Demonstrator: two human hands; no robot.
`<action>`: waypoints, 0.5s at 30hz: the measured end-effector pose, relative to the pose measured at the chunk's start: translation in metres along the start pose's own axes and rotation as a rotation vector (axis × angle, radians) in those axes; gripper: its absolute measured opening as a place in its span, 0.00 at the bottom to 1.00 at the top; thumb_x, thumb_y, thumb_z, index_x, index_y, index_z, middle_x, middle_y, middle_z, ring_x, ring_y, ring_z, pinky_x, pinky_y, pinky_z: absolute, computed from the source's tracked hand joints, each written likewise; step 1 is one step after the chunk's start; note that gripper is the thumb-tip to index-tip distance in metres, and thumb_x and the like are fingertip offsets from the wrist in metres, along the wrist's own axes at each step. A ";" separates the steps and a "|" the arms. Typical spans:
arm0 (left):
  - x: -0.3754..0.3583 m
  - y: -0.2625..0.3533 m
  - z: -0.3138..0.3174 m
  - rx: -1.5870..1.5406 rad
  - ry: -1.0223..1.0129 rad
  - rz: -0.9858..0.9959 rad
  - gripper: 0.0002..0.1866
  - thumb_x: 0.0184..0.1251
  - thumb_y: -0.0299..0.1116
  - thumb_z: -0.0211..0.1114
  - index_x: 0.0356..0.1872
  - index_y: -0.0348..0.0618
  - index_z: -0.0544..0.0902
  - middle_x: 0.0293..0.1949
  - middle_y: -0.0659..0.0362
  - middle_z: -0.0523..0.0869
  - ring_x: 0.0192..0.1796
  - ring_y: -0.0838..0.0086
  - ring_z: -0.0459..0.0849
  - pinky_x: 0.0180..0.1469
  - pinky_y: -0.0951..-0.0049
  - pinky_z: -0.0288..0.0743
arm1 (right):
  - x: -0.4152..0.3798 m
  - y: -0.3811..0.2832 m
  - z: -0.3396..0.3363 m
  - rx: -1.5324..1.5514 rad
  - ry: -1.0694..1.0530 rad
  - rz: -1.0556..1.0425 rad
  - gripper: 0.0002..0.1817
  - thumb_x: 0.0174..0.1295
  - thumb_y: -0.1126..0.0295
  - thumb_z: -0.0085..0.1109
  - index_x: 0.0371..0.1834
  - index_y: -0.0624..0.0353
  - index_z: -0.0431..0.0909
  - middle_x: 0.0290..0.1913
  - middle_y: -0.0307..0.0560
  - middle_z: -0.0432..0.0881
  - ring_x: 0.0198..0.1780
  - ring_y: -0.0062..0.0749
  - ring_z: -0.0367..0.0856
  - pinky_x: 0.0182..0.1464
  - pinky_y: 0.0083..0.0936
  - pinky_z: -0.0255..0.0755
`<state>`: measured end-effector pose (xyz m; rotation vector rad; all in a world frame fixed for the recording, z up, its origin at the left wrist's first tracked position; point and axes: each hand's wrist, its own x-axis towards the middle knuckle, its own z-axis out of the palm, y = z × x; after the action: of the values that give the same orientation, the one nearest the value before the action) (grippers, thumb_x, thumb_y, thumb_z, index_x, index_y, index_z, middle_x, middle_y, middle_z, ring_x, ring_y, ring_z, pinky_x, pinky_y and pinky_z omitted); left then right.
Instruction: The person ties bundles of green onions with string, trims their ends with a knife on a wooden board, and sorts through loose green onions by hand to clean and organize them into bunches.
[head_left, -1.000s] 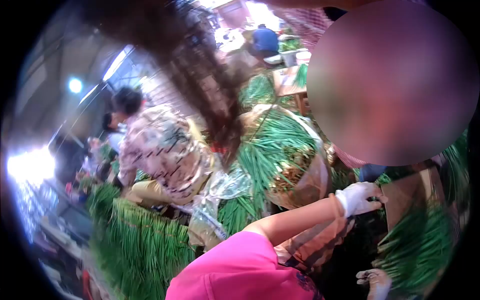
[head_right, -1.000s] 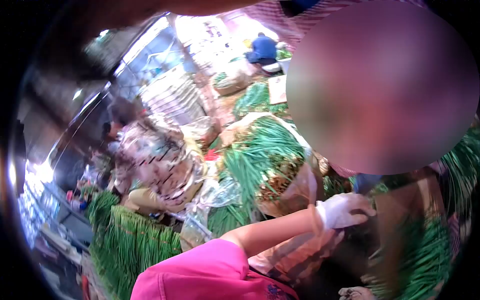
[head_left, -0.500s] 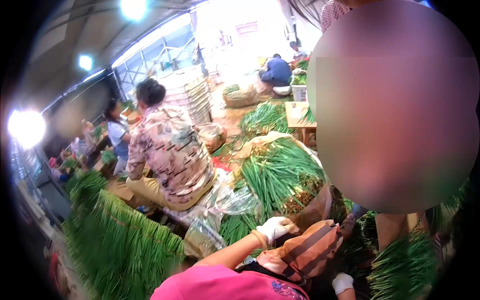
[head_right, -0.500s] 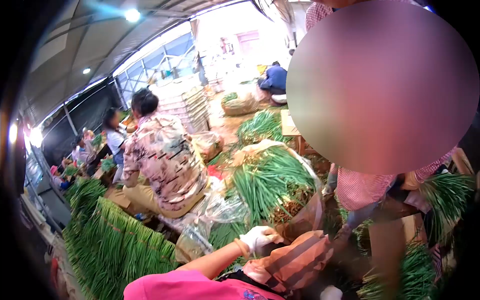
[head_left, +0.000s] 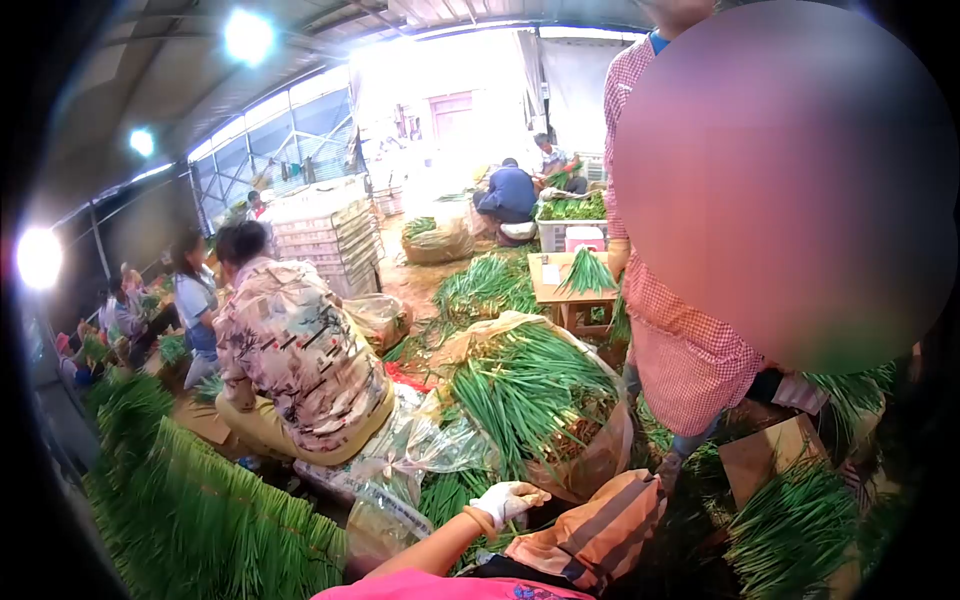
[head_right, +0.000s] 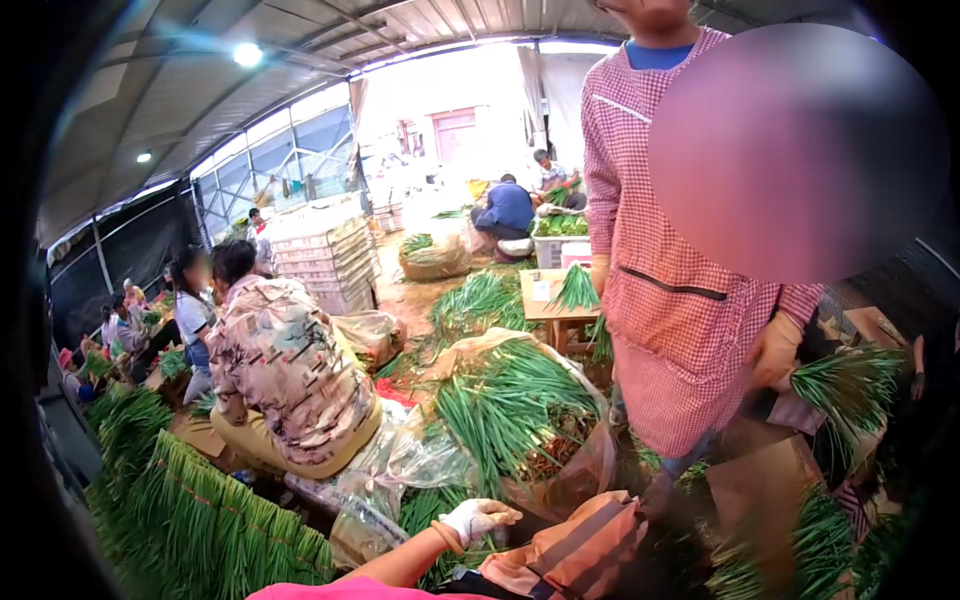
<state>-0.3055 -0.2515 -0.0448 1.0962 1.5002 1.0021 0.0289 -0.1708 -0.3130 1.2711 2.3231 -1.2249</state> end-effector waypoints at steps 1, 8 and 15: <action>-0.001 -0.002 -0.001 -0.019 -0.001 -0.001 0.17 0.71 0.34 0.56 0.53 0.33 0.79 0.49 0.56 0.85 0.48 0.75 0.82 0.54 0.76 0.74 | 0.001 0.002 0.002 0.022 -0.005 0.005 0.17 0.63 0.63 0.53 0.52 0.56 0.75 0.48 0.51 0.81 0.44 0.38 0.81 0.51 0.35 0.72; -0.001 -0.018 -0.010 -0.062 0.011 -0.061 0.15 0.70 0.27 0.56 0.52 0.26 0.77 0.53 0.50 0.82 0.56 0.70 0.80 0.59 0.77 0.73 | -0.011 0.018 0.004 0.132 -0.065 0.076 0.16 0.60 0.61 0.57 0.48 0.57 0.80 0.46 0.53 0.83 0.46 0.41 0.81 0.51 0.34 0.72; 0.000 0.012 0.008 0.298 0.109 0.307 0.18 0.68 0.35 0.58 0.55 0.40 0.79 0.53 0.54 0.83 0.56 0.70 0.80 0.60 0.75 0.71 | 0.045 0.122 -0.021 -0.729 0.644 -0.408 0.15 0.63 0.63 0.47 0.42 0.54 0.83 0.47 0.52 0.83 0.47 0.40 0.82 0.46 0.34 0.77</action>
<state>-0.2959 -0.2480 -0.0346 1.5405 1.6370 1.0820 0.1007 -0.0945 -0.3935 1.0224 3.1326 0.0858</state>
